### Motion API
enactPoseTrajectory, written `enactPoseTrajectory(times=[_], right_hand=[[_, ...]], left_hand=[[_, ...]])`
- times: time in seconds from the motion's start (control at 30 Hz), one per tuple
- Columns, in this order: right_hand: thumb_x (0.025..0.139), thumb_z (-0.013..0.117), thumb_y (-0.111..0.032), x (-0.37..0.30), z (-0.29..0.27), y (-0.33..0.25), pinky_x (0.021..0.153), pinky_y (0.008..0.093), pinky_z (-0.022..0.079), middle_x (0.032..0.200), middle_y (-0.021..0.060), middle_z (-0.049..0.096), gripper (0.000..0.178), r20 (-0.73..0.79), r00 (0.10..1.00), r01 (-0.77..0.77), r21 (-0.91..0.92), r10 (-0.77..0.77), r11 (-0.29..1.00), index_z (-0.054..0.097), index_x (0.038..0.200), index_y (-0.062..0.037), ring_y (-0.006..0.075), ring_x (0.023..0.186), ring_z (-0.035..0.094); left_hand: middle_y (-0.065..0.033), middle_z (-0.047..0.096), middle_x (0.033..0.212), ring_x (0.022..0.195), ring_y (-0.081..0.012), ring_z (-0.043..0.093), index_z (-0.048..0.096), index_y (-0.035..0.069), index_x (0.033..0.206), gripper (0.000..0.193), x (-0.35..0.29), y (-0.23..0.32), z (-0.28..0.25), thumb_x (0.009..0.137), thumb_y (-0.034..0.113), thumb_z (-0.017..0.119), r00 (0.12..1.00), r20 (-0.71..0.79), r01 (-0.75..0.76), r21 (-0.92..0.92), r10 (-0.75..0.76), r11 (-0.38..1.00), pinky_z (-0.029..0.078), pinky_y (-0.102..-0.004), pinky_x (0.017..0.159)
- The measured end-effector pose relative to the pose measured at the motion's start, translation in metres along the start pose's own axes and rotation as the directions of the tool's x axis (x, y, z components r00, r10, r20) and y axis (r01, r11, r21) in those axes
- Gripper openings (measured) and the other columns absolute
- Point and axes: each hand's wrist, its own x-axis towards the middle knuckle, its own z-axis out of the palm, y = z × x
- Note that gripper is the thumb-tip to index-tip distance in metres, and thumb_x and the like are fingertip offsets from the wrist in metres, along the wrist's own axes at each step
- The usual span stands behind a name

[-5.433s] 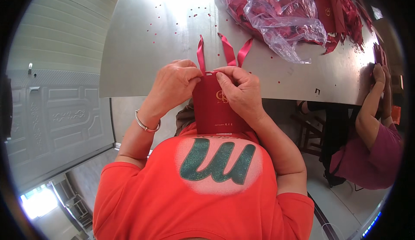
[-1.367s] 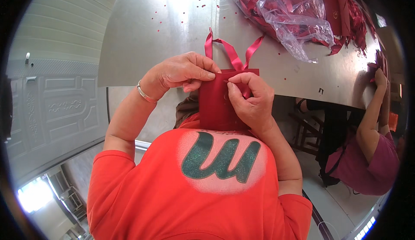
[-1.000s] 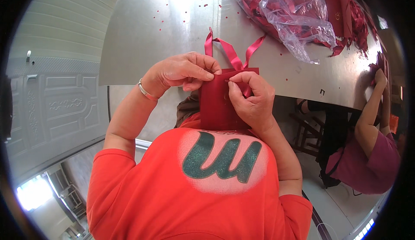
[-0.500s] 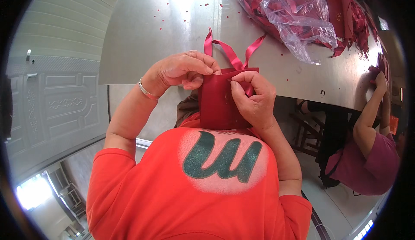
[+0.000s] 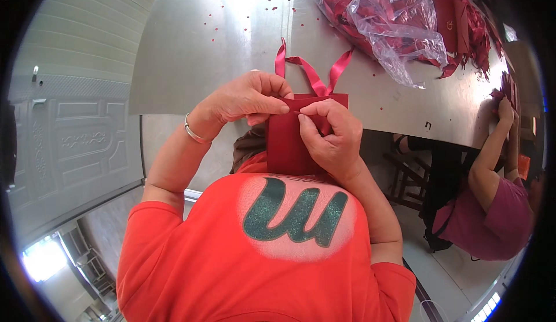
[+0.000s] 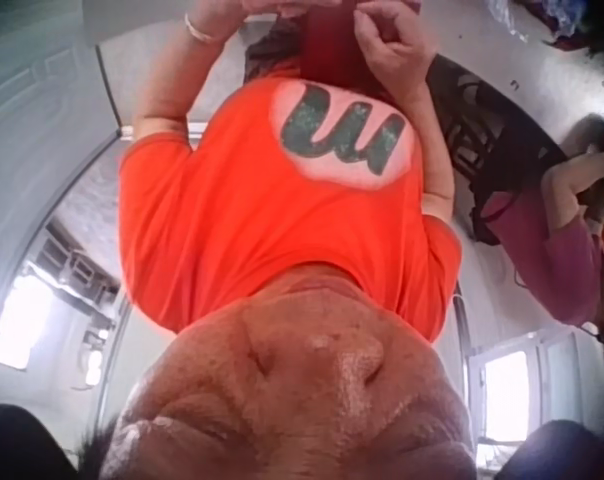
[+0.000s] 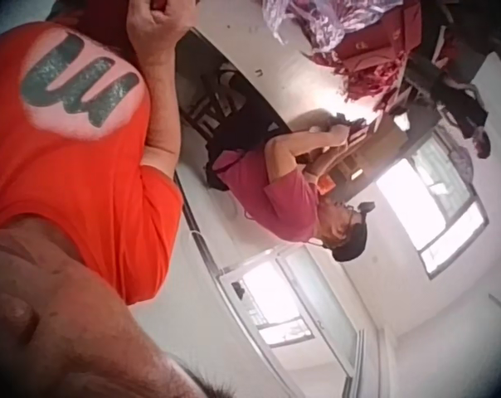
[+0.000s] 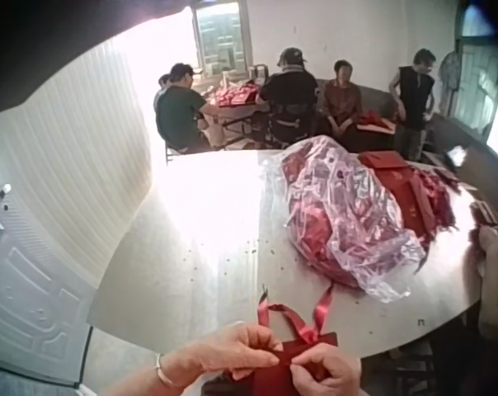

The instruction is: The person assembles gift pouches by opening them and threading ribbon handles through the pre-cut slits by hand.

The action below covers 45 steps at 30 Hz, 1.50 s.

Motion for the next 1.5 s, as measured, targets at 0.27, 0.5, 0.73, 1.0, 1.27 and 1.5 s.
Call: enactPoseTrajectory(times=[0.27,0.5,0.73,1.0,1.27,1.5], right_hand=[[0.074,0.07,0.007,0.002,0.001,-0.004,0.056,0.0241,0.045,0.077,0.0068,0.064,0.016,-0.019,0.982,0.187,-0.023,-0.187,0.982,0.064,0.086,-0.0022,0.0132,0.061,0.058],[0.071,0.07,0.008,0.011,0.006,-0.003,0.059,0.0284,0.051,0.076,0.0102,0.065,0.017,0.024,0.952,0.304,-0.164,-0.304,0.938,0.064,0.083,-0.0023,0.022,0.066,0.065],[0.07,0.071,0.006,0.012,0.004,-0.003,0.06,0.0292,0.052,0.076,0.0093,0.066,0.017,0.018,0.963,0.265,-0.238,-0.269,0.934,0.063,0.081,-0.0032,0.0227,0.066,0.065],[0.068,0.069,0.007,0.017,0.001,-0.013,0.05,0.0314,0.047,0.069,0.0072,0.059,0.017,0.137,0.954,0.3,-0.355,-0.268,0.885,0.06,0.077,-0.0042,0.0209,0.057,0.058],[0.072,0.063,-0.001,0.02,0.003,-0.034,0.05,0.037,0.049,0.07,0.0105,0.055,0.011,0.285,0.947,0.301,-0.636,-0.146,0.711,0.054,0.076,-0.0031,0.0287,0.056,0.058],[0.074,0.062,-0.005,0.03,0.006,-0.037,0.058,0.0434,0.051,0.073,0.0146,0.059,0.01,0.336,0.941,0.201,-0.647,0.039,0.736,0.053,0.078,-0.0018,0.0354,0.064,0.061]], left_hand=[[0.0025,0.057,0.064,0.043,-0.0029,0.045,0.065,0.002,0.087,0.013,0.001,0.0,0.004,0.086,0.013,0.071,0.999,-0.049,0.011,0.039,-0.009,0.999,0.031,-0.0174,0.037],[0.0027,0.058,0.062,0.04,-0.0041,0.046,0.067,0.002,0.086,0.017,0.004,0.001,0.008,0.09,0.018,0.067,0.994,-0.112,0.021,0.098,-0.01,0.995,0.032,-0.0187,0.036],[0.002,0.057,0.061,0.04,-0.0058,0.049,0.068,0.001,0.091,0.022,0.004,-0.001,0.005,0.095,0.022,0.062,0.995,-0.091,0.053,0.035,-0.05,0.998,0.035,-0.0193,0.036],[0.0004,0.059,0.062,0.04,-0.0064,0.049,0.067,0.0,0.092,0.023,0.001,0.003,0.012,0.097,0.022,0.059,0.994,-0.112,0.025,0.117,-0.012,0.993,0.037,-0.0202,0.037],[-0.0002,0.059,0.063,0.04,-0.0067,0.049,0.067,-0.002,0.09,0.024,0.002,0.007,0.026,0.098,0.018,0.056,0.986,-0.129,-0.073,0.256,0.108,0.964,0.037,-0.0226,0.037],[-0.0024,0.061,0.065,0.04,-0.0083,0.051,0.066,-0.001,0.092,0.021,0.0,0.012,0.03,0.098,0.01,0.049,0.986,-0.12,-0.065,0.378,0.118,0.923,0.041,-0.0245,0.039]])
